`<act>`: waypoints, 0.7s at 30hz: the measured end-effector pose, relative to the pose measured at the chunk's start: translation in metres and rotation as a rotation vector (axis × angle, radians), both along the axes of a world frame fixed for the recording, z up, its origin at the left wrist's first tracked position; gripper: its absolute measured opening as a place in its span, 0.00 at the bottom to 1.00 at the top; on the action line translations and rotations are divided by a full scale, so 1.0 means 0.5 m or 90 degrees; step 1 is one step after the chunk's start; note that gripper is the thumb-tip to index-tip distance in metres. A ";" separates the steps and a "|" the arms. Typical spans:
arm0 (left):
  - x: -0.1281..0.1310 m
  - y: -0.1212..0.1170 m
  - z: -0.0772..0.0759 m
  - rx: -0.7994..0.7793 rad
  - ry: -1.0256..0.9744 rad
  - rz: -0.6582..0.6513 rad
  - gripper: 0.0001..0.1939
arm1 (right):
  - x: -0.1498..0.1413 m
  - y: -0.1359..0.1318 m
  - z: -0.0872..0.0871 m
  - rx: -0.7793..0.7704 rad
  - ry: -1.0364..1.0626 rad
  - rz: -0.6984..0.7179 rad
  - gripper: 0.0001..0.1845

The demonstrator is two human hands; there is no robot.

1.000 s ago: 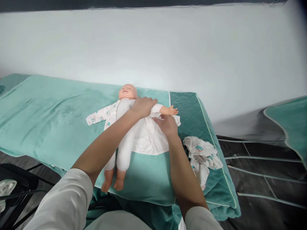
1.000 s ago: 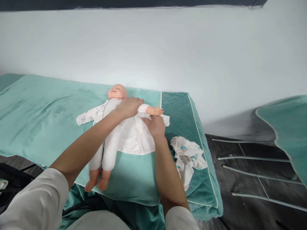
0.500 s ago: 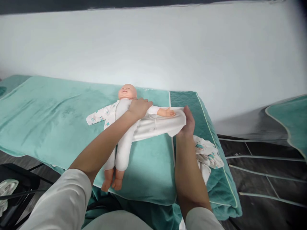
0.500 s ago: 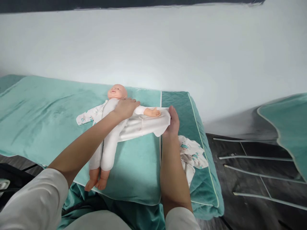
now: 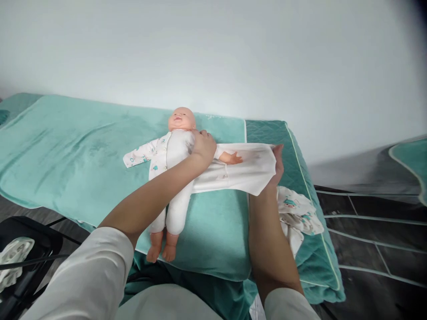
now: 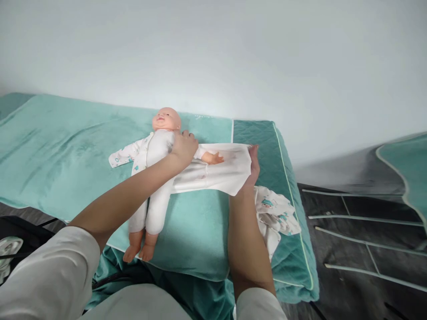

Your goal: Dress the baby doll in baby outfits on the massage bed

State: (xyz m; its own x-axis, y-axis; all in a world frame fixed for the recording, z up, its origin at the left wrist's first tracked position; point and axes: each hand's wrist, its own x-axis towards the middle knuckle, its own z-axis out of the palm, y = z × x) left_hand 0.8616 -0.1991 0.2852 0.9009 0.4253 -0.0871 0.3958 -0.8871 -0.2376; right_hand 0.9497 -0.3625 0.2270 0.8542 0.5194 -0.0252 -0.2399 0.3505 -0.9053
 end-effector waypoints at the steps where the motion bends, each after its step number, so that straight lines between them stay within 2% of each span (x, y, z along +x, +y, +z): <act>1: 0.002 0.000 0.001 -0.009 -0.009 0.008 0.24 | 0.001 -0.003 -0.003 0.007 0.000 -0.008 0.25; 3: 0.005 0.003 0.004 -0.018 -0.027 0.016 0.23 | 0.001 -0.008 -0.004 0.034 0.022 -0.017 0.25; 7: 0.006 0.015 0.020 -0.024 -0.045 0.040 0.20 | -0.008 -0.012 0.005 0.002 0.021 0.005 0.26; 10: 0.007 0.023 0.032 -0.029 -0.014 0.038 0.21 | -0.016 -0.013 0.017 0.029 0.047 0.023 0.26; 13: 0.009 0.027 0.038 0.001 0.050 0.027 0.22 | -0.021 -0.018 0.025 0.008 0.058 0.068 0.29; 18: 0.019 0.024 0.034 0.075 0.073 0.052 0.19 | -0.023 -0.017 0.032 0.004 0.061 0.061 0.32; 21: 0.024 0.030 0.025 0.049 0.073 0.057 0.21 | -0.031 0.002 0.025 -0.046 0.017 0.151 0.39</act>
State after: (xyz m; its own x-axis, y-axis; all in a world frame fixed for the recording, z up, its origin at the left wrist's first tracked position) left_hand 0.8736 -0.1843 0.2978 0.8453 0.5124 -0.1514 0.4384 -0.8271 -0.3516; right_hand 0.9342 -0.3613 0.2397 0.7073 0.7010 -0.0910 -0.3323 0.2161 -0.9181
